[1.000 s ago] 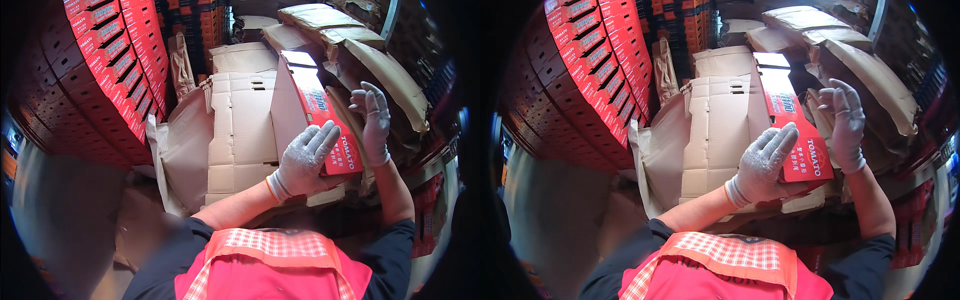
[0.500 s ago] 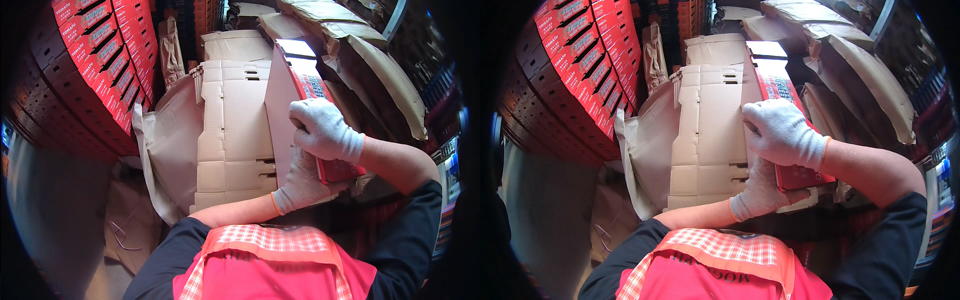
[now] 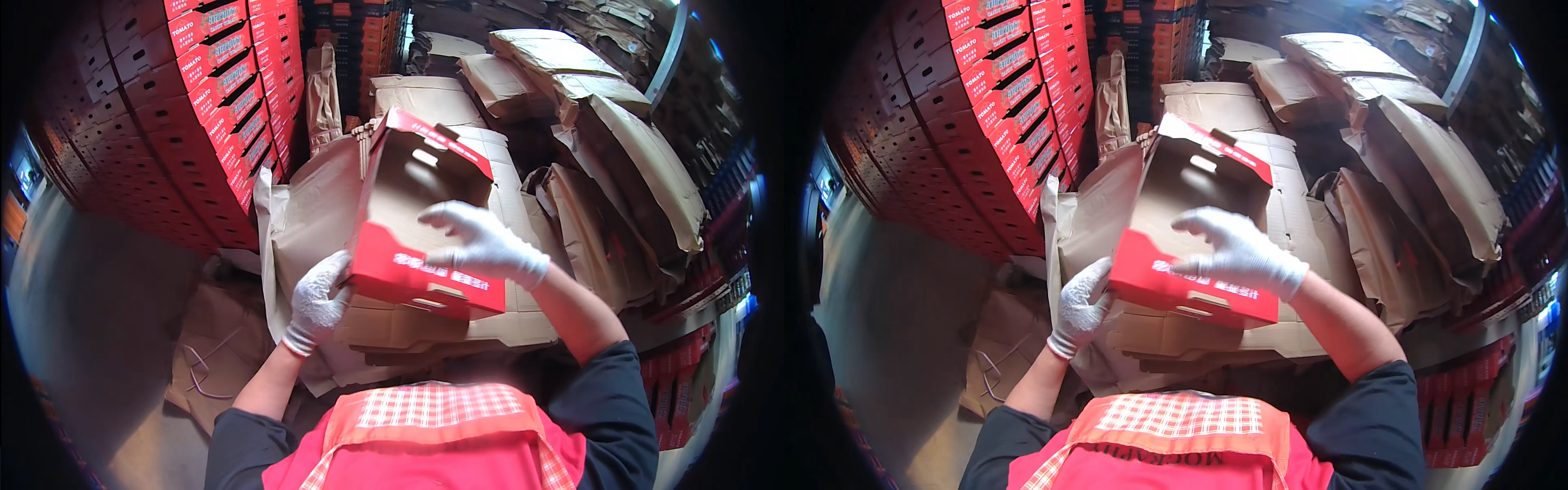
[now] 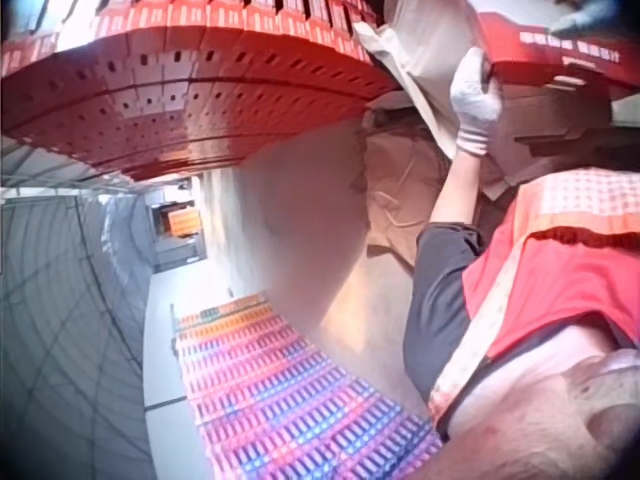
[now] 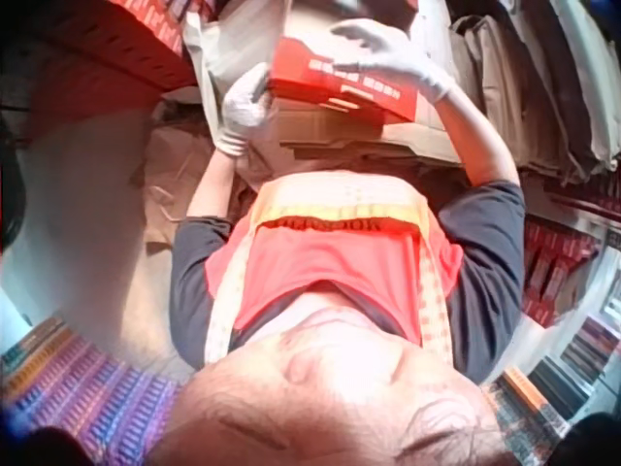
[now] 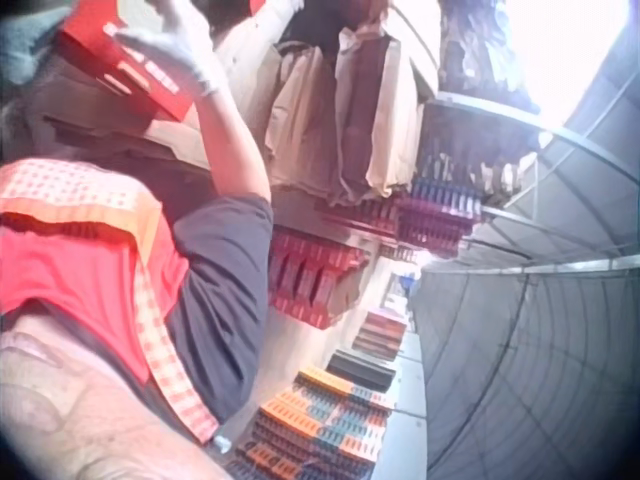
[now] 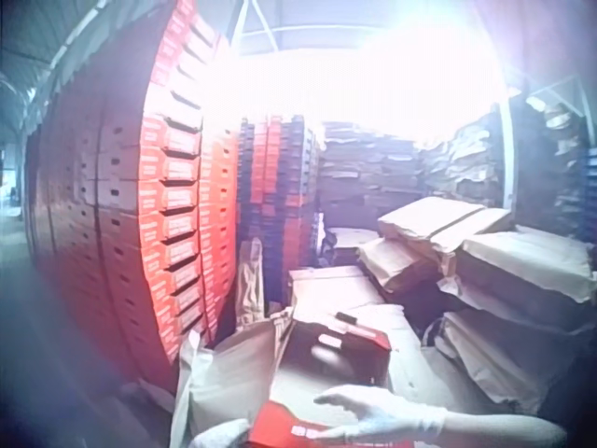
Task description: The person folds flat cardboard sheets into red rectangular boxes, tucks flaps to form the structure, and stacks the completed boxes. The person repeats this process multiple times in a warehouse setting.
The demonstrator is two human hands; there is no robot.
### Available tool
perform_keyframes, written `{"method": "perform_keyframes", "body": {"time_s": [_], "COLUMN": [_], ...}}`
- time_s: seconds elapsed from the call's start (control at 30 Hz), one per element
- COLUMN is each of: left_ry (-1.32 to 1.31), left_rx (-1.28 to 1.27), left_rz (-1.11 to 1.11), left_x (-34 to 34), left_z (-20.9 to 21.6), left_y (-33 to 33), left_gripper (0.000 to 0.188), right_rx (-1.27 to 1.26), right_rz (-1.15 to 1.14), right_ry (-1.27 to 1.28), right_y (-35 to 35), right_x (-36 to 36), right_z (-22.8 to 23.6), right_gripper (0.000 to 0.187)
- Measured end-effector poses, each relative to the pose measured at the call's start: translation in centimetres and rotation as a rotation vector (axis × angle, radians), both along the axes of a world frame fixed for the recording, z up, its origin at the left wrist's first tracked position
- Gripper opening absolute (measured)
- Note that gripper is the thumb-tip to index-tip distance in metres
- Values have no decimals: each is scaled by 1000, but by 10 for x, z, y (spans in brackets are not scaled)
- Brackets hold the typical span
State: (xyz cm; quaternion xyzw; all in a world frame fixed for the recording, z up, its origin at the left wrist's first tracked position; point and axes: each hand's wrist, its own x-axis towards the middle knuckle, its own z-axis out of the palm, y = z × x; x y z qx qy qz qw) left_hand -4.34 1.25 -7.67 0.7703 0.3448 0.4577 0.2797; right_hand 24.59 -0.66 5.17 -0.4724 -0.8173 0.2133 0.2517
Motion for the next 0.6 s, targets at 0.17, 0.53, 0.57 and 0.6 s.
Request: {"method": "perform_keyframes", "body": {"time_s": [0.17,0.53,0.57,0.6], "left_ry": [230,181,167,151], "left_rx": [327,733,748,733], "left_rz": [158,-677,-770,-858], "left_x": [45,102,115,126], "left_z": [-38,-56,-59,-61], "left_y": [-33,-141,-153,-172], "left_gripper": [68,42,42,42], "right_rx": [8,393,384,366], "right_rz": [-207,-484,-564,-640], "right_ry": [-599,-497,-517,-500], "right_y": [-28,-233,-264,-301], "right_x": [-17,42,50,50], "right_z": [-115,-85,-79,-72], "right_gripper": [81,45,44,43]}}
